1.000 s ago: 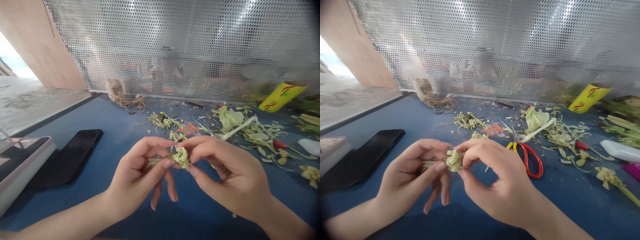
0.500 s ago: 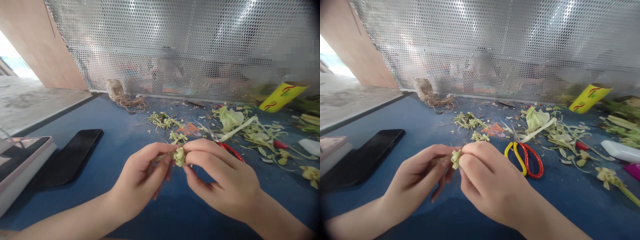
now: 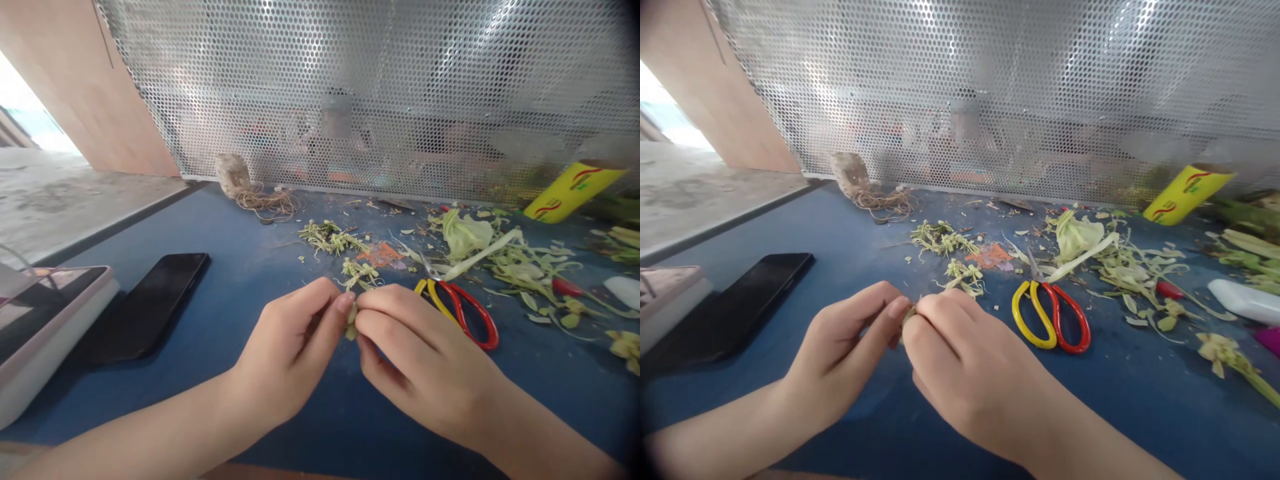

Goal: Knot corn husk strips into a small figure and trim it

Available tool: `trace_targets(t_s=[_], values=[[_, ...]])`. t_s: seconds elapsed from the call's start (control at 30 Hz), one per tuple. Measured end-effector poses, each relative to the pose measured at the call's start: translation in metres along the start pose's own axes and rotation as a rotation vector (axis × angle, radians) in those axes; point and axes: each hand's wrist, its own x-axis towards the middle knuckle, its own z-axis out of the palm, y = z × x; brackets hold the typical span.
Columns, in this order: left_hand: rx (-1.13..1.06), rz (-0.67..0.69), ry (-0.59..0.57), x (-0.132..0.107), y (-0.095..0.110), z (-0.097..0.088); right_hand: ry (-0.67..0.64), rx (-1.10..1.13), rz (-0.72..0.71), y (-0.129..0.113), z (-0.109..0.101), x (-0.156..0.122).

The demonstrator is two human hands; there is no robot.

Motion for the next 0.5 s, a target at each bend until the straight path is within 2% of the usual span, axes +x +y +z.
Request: trace_targets(t_s=[0.17,0.37,0.5], values=[[0.124,0.082,-0.004,-0.0016,-0.0038,-0.0022,-0.003,0.005,-0.005,-0.0014,-0.0007,-0.0002],[0.104,-0.015,0.064,-0.0017,-0.0059,-0.0018,0.007,0.033,0.020,-0.0027,-0.0028,0.0005],[0.000,-0.025,0.010,-0.0035,-0.0048,0.0012,0.028,0.057,0.023,-0.0030,-0.0021,0.0011]])
